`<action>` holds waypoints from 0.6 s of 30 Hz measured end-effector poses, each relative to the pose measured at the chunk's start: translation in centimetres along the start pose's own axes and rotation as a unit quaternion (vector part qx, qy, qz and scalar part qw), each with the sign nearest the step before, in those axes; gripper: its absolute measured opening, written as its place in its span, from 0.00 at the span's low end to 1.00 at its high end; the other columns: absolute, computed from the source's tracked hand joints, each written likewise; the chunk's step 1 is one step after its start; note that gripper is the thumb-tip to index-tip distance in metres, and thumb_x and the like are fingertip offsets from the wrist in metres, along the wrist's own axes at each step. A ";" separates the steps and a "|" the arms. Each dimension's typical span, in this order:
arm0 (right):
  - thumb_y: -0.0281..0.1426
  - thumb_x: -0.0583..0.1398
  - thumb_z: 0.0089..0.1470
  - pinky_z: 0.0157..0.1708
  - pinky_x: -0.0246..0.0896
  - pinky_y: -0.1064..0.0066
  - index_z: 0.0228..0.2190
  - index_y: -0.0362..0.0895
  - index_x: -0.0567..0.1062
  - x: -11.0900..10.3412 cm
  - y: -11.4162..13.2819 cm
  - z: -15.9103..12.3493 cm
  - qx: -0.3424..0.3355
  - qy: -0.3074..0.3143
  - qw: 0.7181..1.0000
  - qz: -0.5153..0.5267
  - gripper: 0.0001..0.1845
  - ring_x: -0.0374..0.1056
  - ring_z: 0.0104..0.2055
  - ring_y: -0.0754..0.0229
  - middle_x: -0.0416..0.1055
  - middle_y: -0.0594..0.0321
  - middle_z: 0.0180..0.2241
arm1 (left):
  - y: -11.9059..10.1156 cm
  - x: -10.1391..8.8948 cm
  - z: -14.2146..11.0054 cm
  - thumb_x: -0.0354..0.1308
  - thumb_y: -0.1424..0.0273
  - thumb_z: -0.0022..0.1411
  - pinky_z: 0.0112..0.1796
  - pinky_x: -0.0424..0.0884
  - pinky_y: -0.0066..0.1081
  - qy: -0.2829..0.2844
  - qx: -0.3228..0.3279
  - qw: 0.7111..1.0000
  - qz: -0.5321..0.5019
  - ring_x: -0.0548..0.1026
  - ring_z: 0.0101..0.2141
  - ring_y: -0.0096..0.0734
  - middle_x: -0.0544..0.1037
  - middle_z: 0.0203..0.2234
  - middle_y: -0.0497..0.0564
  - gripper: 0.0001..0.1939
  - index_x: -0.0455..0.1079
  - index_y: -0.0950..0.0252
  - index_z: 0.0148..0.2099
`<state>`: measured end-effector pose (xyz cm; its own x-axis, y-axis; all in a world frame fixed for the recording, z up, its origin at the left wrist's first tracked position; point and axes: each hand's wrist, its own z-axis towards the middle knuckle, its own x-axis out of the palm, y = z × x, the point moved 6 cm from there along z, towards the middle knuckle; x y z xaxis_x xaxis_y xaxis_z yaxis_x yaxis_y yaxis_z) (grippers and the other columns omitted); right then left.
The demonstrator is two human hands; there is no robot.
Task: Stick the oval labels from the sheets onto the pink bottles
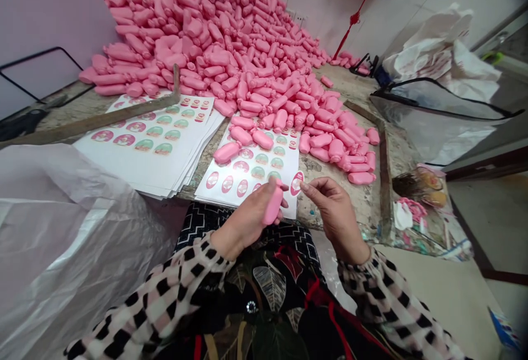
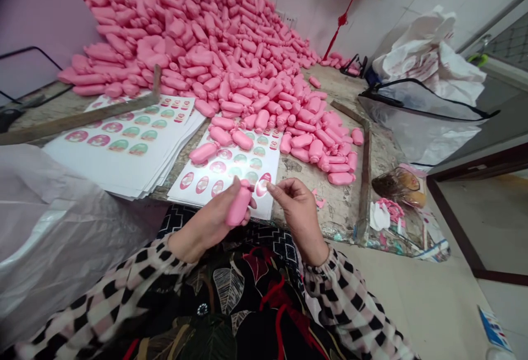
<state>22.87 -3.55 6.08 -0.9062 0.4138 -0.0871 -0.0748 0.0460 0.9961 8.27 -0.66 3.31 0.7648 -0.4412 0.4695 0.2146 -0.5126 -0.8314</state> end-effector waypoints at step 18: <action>0.38 0.63 0.44 0.30 0.59 0.70 0.23 0.44 0.70 3.6 -0.5 -2.2 0.008 0.117 0.992 -0.053 0.11 0.64 0.26 0.63 0.69 0.66 0.23 | 1.4 0.0 0.5 0.50 0.53 0.58 0.20 0.65 0.24 0.008 -0.090 0.966 -0.242 0.68 0.20 0.23 0.68 0.23 0.48 0.22 0.69 0.68 0.41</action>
<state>18.72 -4.11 5.29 -0.9656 0.1838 -0.1841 -0.1693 0.0935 0.9811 8.82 -1.03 1.97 0.5926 -0.1284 0.7952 0.4336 -0.7811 -0.4493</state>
